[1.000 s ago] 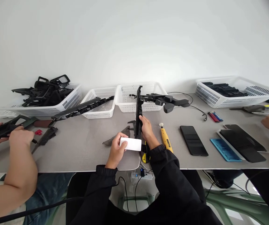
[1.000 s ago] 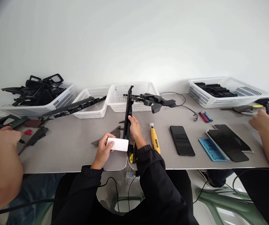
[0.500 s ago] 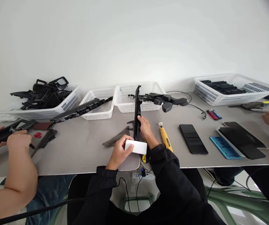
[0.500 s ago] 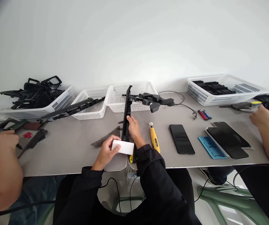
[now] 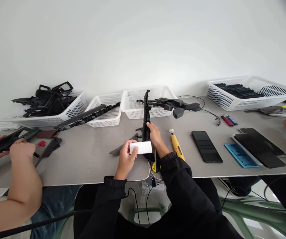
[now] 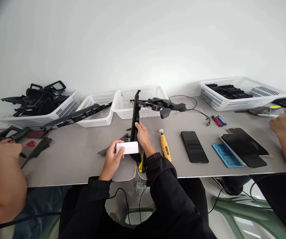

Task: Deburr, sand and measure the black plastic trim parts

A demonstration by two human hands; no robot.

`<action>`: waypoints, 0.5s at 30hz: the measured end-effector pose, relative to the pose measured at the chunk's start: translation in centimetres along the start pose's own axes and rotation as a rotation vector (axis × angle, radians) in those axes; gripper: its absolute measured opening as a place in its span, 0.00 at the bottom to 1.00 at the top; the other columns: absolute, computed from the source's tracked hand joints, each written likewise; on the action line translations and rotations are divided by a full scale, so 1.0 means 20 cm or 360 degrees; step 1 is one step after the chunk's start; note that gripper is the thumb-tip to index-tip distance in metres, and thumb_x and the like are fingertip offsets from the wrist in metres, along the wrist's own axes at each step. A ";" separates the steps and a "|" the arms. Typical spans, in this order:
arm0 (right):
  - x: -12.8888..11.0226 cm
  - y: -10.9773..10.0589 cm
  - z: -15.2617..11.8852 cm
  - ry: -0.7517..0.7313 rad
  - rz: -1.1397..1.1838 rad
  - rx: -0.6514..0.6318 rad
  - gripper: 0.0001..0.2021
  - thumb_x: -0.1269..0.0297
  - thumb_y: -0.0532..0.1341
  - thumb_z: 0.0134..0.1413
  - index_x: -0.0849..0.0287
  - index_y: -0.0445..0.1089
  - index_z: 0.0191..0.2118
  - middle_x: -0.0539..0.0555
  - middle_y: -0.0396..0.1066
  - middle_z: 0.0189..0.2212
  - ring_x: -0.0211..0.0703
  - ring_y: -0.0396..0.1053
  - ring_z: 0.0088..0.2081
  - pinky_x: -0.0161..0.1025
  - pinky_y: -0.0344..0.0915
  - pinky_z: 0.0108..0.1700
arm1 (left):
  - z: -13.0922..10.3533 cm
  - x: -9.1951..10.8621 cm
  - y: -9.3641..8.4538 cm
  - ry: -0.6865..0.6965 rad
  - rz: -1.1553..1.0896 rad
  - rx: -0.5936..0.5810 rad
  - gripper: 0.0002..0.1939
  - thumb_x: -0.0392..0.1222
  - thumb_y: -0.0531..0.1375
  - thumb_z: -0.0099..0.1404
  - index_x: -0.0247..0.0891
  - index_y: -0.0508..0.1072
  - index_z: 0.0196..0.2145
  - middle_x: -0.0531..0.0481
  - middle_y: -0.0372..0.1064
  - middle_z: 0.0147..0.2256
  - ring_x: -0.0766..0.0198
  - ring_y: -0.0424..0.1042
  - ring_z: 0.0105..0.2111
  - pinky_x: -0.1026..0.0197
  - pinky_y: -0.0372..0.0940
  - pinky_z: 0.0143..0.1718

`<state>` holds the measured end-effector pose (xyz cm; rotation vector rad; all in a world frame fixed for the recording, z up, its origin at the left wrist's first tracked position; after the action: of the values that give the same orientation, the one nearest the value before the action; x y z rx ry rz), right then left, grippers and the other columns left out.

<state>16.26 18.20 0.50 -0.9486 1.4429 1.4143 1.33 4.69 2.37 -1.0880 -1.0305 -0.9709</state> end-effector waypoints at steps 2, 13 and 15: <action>0.00 0.00 0.00 0.0000 0.0011 0.0006 0.12 0.52 0.67 0.56 0.53 0.70 0.29 0.50 0.76 0.30 0.47 0.72 0.42 0.38 0.67 0.44 | 0.00 0.00 -0.02 0.0039 0.0005 0.0159 0.18 0.55 0.63 0.71 0.40 0.71 0.49 0.53 0.69 0.32 0.65 0.68 0.26 0.64 0.63 0.28; 0.00 0.00 0.00 -0.0010 0.0046 0.0037 0.11 0.54 0.68 0.56 0.53 0.71 0.29 0.51 0.76 0.30 0.46 0.72 0.41 0.38 0.67 0.43 | -0.02 0.02 -0.02 0.0078 0.0106 0.0075 0.14 0.52 0.64 0.69 0.41 0.73 0.45 0.51 0.72 0.35 0.63 0.69 0.29 0.63 0.63 0.30; 0.00 0.00 0.00 -0.0006 0.0051 0.0036 0.12 0.53 0.68 0.56 0.53 0.71 0.29 0.50 0.76 0.30 0.46 0.72 0.41 0.38 0.67 0.43 | -0.02 0.02 -0.03 0.0077 0.0120 0.0154 0.15 0.53 0.63 0.70 0.41 0.73 0.46 0.51 0.72 0.35 0.63 0.69 0.29 0.63 0.63 0.30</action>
<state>16.24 18.16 0.50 -0.9115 1.4743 1.4197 0.98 4.25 2.74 -1.0117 -0.9803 -0.8742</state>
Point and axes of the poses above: each hand's wrist, its own z-axis towards the middle knuckle, its own y-axis out of the palm, x = y × z, the point moved 3 cm from there along z, towards the middle knuckle
